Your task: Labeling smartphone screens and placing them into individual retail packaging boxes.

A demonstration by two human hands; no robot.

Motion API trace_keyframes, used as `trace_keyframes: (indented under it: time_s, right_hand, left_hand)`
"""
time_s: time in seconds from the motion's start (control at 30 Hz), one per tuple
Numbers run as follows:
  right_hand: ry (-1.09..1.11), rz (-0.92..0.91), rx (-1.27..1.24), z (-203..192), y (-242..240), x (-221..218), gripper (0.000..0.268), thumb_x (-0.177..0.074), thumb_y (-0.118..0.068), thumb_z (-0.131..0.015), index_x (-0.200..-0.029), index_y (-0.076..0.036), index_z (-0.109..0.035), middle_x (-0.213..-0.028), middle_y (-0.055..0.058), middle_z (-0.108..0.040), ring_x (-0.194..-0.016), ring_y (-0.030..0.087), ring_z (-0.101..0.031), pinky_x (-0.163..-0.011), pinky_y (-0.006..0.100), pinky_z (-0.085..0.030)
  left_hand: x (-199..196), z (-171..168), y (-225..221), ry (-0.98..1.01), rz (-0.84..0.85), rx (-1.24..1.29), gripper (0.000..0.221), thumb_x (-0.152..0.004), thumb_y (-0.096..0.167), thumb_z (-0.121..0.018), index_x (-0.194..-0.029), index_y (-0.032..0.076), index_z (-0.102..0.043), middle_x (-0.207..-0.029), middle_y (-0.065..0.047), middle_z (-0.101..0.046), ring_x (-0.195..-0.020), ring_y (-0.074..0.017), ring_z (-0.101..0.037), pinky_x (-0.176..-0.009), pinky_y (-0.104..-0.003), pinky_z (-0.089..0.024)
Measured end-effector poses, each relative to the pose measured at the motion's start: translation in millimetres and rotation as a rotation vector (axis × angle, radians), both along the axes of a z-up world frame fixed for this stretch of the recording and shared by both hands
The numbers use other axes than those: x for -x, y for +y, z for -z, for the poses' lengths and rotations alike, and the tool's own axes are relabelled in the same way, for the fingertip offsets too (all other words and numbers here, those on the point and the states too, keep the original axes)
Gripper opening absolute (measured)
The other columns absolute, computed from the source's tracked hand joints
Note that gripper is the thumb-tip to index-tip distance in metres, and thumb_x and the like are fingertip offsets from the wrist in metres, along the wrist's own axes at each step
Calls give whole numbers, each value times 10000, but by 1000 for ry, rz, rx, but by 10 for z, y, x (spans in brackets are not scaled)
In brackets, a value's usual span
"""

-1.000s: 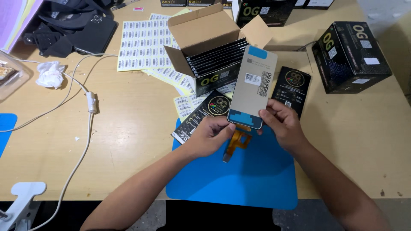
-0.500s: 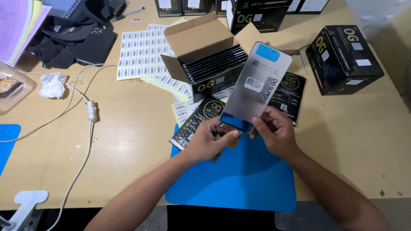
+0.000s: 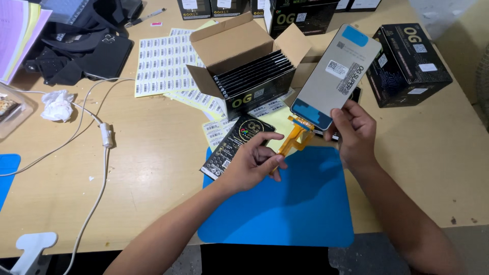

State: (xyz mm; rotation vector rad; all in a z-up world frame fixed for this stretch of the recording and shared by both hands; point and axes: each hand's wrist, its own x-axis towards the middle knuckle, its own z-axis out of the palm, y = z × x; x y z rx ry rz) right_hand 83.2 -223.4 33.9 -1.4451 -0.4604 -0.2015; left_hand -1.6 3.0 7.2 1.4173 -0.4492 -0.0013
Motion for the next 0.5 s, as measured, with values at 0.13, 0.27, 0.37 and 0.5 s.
trace_keyframes:
  time_s: [0.13,0.27,0.37,0.5]
  right_hand:
    - [57,5,-83,3,5,-89,284,-1058,-162,-568,-1248,48,-565,-770,109,-638,-568,119,-649,-522,216,-573]
    - [115,45,-89,-41,-6,-125,256,-1056,-175,-584,-1206,32,-598,-780,112,-594,-590,149,-651,-527,257,-585]
    - [129,45,-88,-5,-14,-159,238,-1055,-182,-595,-1169,26,-609,-772,116,-593,-599,157,-662,-533,266,-590]
    - [166,44,-45,-38,-22,-142,213,-1059,-208,-602,-1114,-3,-615,-771,111,-620,-597,152,-672,-538,252,-596]
  left_hand:
    - [53,-93,7,-20,28,-44,480,-967,91,-665,-1405,21,-482,-785,-138,-765,-640,-224,-762,-583,-294,-635]
    - [48,-125,17,-148,73,-109,318,-967,113,-685,-1275,63,-621,-763,-93,-774,-665,-184,-763,-611,-272,-619]
    - [61,-151,33,-210,118,-135,152,-963,118,-697,-1110,101,-734,-804,-78,-786,-728,-165,-769,-670,-277,-613]
    - [51,-148,47,-243,185,-150,241,-883,169,-794,-1120,141,-760,-957,-66,-795,-908,-218,-772,-801,-364,-622]
